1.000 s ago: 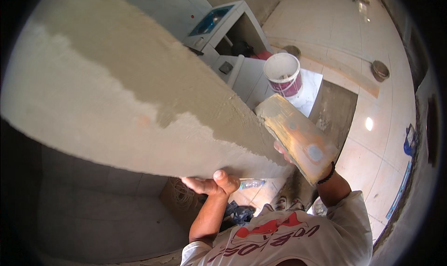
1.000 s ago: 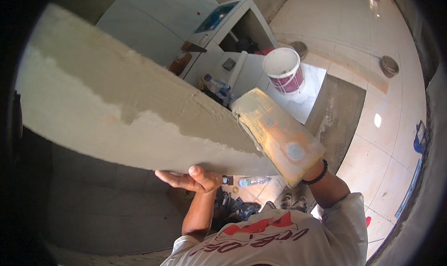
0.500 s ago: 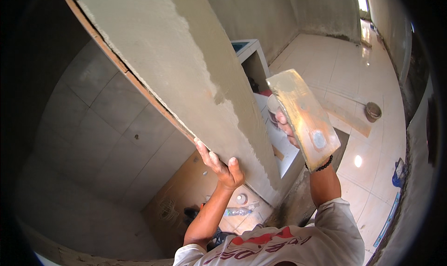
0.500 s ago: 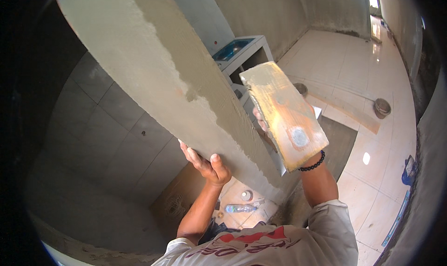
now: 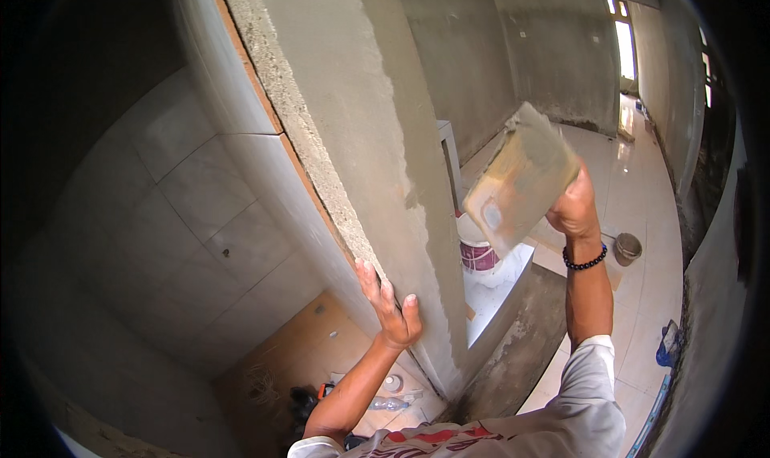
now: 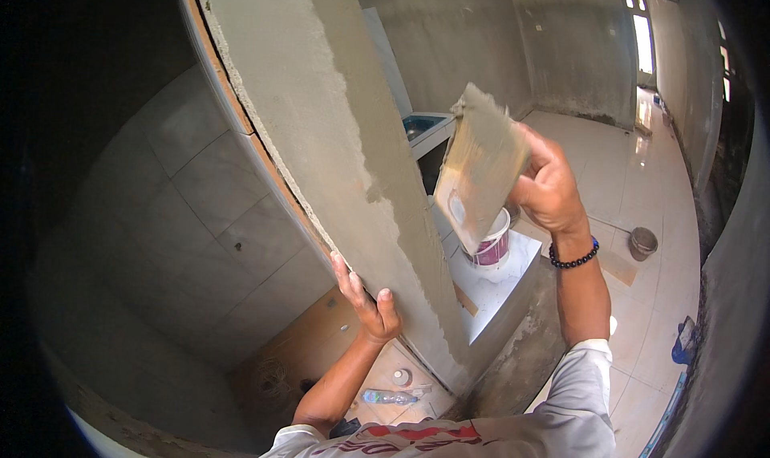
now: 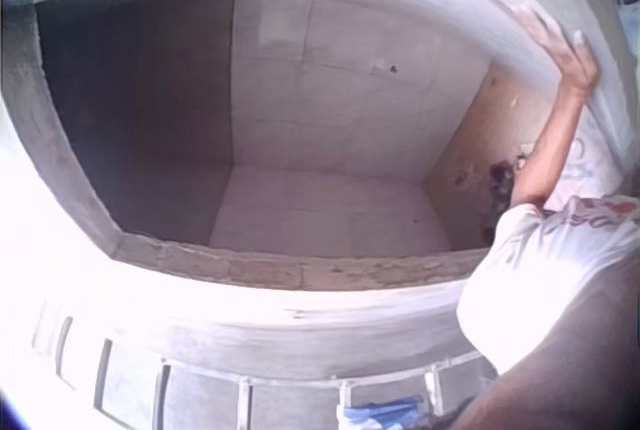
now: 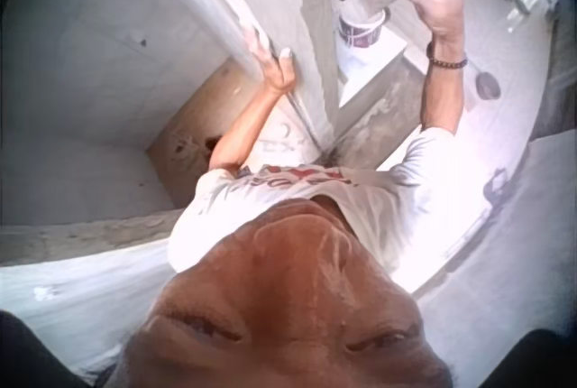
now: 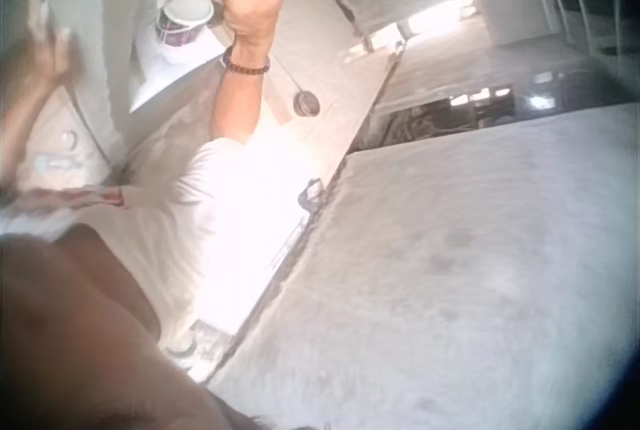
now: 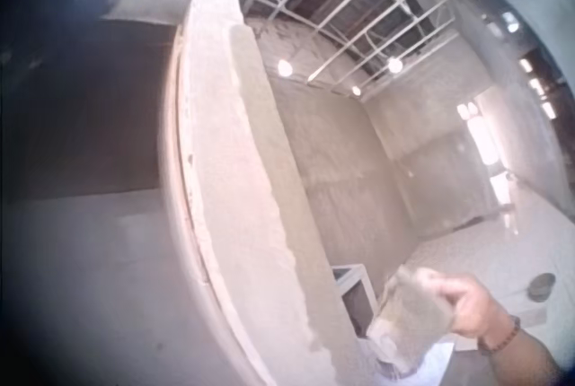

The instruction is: The person uses a wooden float to smooth and level wet plaster on the corner and sides of an interior wall.

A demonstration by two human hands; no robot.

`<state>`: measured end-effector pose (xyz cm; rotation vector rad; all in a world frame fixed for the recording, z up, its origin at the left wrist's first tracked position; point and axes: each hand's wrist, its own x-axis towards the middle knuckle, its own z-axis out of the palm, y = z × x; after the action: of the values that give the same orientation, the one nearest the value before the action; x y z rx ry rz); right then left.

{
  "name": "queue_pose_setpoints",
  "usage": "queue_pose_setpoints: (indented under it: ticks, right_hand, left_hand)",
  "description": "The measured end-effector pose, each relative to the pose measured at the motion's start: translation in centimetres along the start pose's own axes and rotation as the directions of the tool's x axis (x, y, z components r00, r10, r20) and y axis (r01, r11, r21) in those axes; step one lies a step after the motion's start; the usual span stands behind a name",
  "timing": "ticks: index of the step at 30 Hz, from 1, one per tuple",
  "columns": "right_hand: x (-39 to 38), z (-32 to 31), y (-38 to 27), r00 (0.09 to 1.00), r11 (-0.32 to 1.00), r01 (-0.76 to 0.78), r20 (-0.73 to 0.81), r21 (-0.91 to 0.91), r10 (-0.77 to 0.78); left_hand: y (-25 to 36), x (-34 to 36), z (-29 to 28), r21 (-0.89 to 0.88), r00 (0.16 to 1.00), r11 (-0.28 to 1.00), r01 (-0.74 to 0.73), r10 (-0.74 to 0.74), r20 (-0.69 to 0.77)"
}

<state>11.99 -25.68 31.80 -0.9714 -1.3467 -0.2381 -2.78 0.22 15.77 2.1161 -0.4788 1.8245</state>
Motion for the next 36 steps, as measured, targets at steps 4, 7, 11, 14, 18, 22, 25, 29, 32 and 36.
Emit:
queue_pose_setpoints:
  ticks: [4,7,11,14,18,22,25,29,32,36]
  right_hand:
    - [1.9,1.5,-2.7,0.942,0.869,0.287,0.286,-0.402,-0.179]
    - [2.1,2.7,-2.7,0.904,0.736,0.408,0.354,-0.541,-0.241]
    - [2.7,2.6,-1.2,0.866,0.598,0.498,0.396,-0.628,-0.305]
    - [3.2,3.5,-0.7,0.828,0.532,0.561,0.411,-0.634,-0.382]
    - [3.0,4.4,0.1,0.797,0.415,0.595,0.435,-0.689,-0.419]
    - [3.9,3.9,2.3,0.795,0.312,0.578,0.435,-0.754,-0.423]
    - [4.9,2.9,3.9,0.798,0.241,0.554,0.426,-0.797,-0.426]
    - [5.8,2.3,4.1,0.8,0.16,0.531,0.429,-0.832,-0.42]
    - [6.6,0.7,4.8,0.821,0.129,0.495,0.414,-0.859,-0.393]
    - [6.6,-1.0,4.2,0.876,-0.049,0.373,0.369,-0.927,-0.312]
  left_hand:
    - [0.1,0.0,-0.2,-0.015,1.0,1.0,0.016,-0.016,-0.015]
    - [-0.1,0.1,-0.3,0.021,0.999,0.999,-0.034,0.034,-0.004]
    - [0.0,0.4,-0.2,0.005,0.999,0.999,-0.041,0.041,-0.014]
    - [0.0,0.4,-0.3,0.003,0.999,0.999,-0.038,0.038,-0.013]
    - [0.1,0.4,-0.3,-0.007,0.999,0.999,-0.033,0.033,-0.009]
    - [0.0,0.4,-0.4,-0.007,0.999,0.999,-0.039,0.039,-0.009]
    - [0.0,0.3,-0.3,-0.009,0.999,0.999,-0.038,0.038,-0.009]
    - [0.1,0.2,-0.4,-0.035,0.999,0.999,-0.022,0.021,-0.025]
    - [-0.1,0.3,-0.4,-0.018,0.999,0.999,-0.033,0.033,-0.004]
    - [-0.1,0.4,-0.2,-0.025,0.999,0.999,-0.032,0.032,-0.008]
